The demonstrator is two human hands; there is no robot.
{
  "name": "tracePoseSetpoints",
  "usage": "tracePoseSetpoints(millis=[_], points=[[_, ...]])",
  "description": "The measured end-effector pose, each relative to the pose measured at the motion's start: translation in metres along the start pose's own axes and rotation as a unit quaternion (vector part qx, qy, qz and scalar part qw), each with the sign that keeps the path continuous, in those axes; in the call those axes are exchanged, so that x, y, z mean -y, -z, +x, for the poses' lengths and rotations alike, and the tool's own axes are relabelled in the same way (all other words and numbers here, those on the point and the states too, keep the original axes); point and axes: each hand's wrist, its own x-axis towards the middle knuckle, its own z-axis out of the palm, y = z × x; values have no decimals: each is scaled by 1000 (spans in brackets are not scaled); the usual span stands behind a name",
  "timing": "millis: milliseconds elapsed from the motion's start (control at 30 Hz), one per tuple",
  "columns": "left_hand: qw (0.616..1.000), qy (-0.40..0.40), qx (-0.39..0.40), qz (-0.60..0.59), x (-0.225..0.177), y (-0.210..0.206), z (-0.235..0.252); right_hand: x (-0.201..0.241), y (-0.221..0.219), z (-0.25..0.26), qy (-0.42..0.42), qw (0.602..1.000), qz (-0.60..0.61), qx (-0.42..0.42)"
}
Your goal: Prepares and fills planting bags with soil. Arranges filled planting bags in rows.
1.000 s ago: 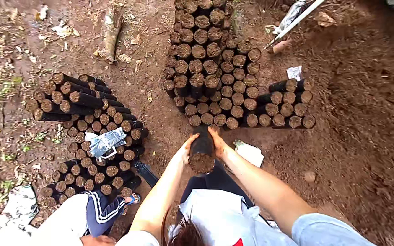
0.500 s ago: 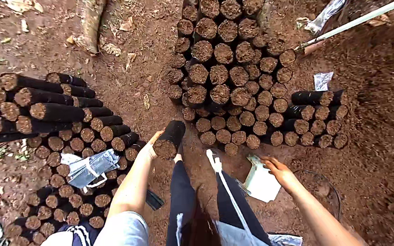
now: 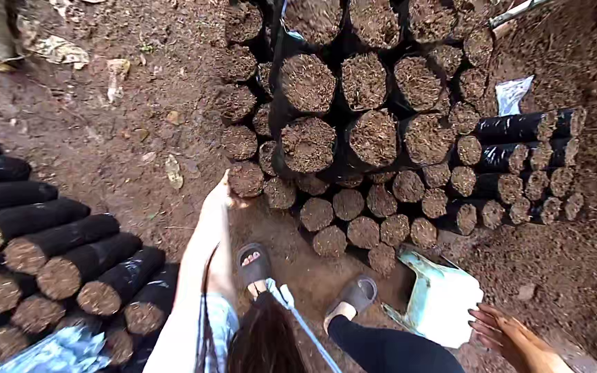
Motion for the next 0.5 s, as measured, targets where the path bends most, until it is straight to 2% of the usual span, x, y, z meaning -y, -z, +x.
tracePoseSetpoints(millis=[67,133,267,367,500], points=[[999,25,-20,16,7,-4,18,-19,-1,44,41,999,32,-13],[995,4,-71,63,17,0,36,-31,-5,93,86,993,80,-32],[999,-31,14,-38,42,45,112,-24,18,147,203,955,212,-43],[990,-138,-11,-19,54,65,135,-24,38,162,258,916,301,-59],[962,-262,14,74,68,39,117,-20,55,159,247,885,365,-147]])
